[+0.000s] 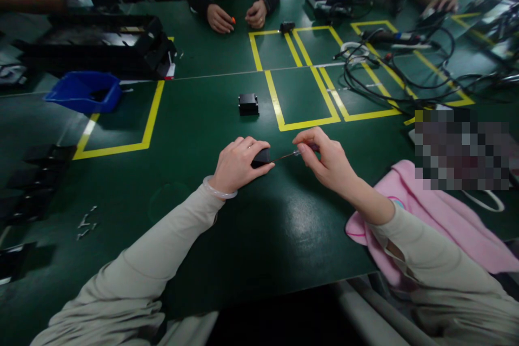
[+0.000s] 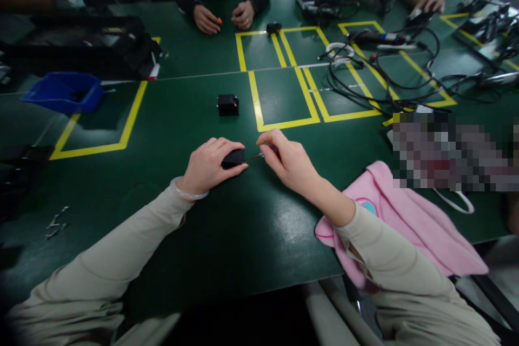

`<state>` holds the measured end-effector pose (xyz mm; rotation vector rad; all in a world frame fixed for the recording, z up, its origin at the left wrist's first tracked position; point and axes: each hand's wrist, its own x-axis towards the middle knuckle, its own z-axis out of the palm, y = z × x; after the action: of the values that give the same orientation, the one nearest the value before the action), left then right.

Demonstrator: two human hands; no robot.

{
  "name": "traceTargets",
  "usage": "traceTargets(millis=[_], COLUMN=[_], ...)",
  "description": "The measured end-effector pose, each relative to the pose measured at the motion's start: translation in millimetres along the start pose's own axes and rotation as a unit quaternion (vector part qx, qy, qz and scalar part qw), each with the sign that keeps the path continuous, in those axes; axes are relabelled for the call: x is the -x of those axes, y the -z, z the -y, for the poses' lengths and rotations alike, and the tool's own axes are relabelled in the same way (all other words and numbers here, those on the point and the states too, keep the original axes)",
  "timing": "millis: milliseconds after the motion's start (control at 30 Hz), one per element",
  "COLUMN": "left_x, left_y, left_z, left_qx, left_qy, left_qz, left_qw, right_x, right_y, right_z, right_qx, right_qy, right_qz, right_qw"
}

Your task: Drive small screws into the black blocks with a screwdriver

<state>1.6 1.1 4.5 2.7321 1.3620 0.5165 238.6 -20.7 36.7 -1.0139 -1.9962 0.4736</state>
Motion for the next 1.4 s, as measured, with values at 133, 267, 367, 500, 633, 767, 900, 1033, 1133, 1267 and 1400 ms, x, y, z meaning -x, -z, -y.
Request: traceTargets(millis=[133,267,367,500,633,767,900,1033,1133,1267,1400], left_x=[-0.8,-0.9,-0.4,-0.1,-0.1,-0.1,0.0,-0.1,0.0,-0.1,-0.4], left_y=[0.0,-0.4,-0.8,-0.9,-0.8,-0.9,-0.8,-0.6,-0.5,-0.7,-0.9], left_z=[-0.3,-0.1,0.4,0.5,0.3,0.7,0.7,0.5,0.5,0.6,0.7], left_qx=[0.002,0.0,0.001,0.0,-0.002,0.001,0.002,0.001,-0.002,-0.002,0.006], left_qy=[0.002,0.003,0.0,-0.001,-0.002,-0.003,-0.001,-0.003,-0.003,-0.002,-0.002], left_qz=[0.0,0.0,-0.002,-0.004,-0.003,-0.005,-0.005,-0.003,-0.004,-0.003,-0.004], left_qw=[1.0,1.0,1.0,1.0,1.0,1.0,1.0,1.0,1.0,1.0,1.0], right_x=[0.3,0.1,0.3,0.7,0.5,0.8,1.1,0.6,0.9,1.4,0.9], right_y=[-0.1,0.4,-0.1,-0.4,0.2,-0.2,-0.6,0.1,-0.3,-1.5,-0.5], right_z=[-0.8,-0.4,0.4,0.0,0.2,1.5,0.8,0.3,0.9,0.6,0.1], right_qx=[0.0,0.001,0.007,0.008,0.001,0.008,0.004,0.002,0.004,0.007,0.003], right_qy=[-0.001,0.004,0.002,0.001,-0.001,0.006,0.007,0.004,0.003,0.006,0.005], right_qz=[0.002,0.006,0.001,0.002,0.011,0.005,0.0,0.011,0.007,-0.008,0.005], right_qw=[1.0,1.0,1.0,1.0,1.0,1.0,1.0,1.0,1.0,1.0,1.0])
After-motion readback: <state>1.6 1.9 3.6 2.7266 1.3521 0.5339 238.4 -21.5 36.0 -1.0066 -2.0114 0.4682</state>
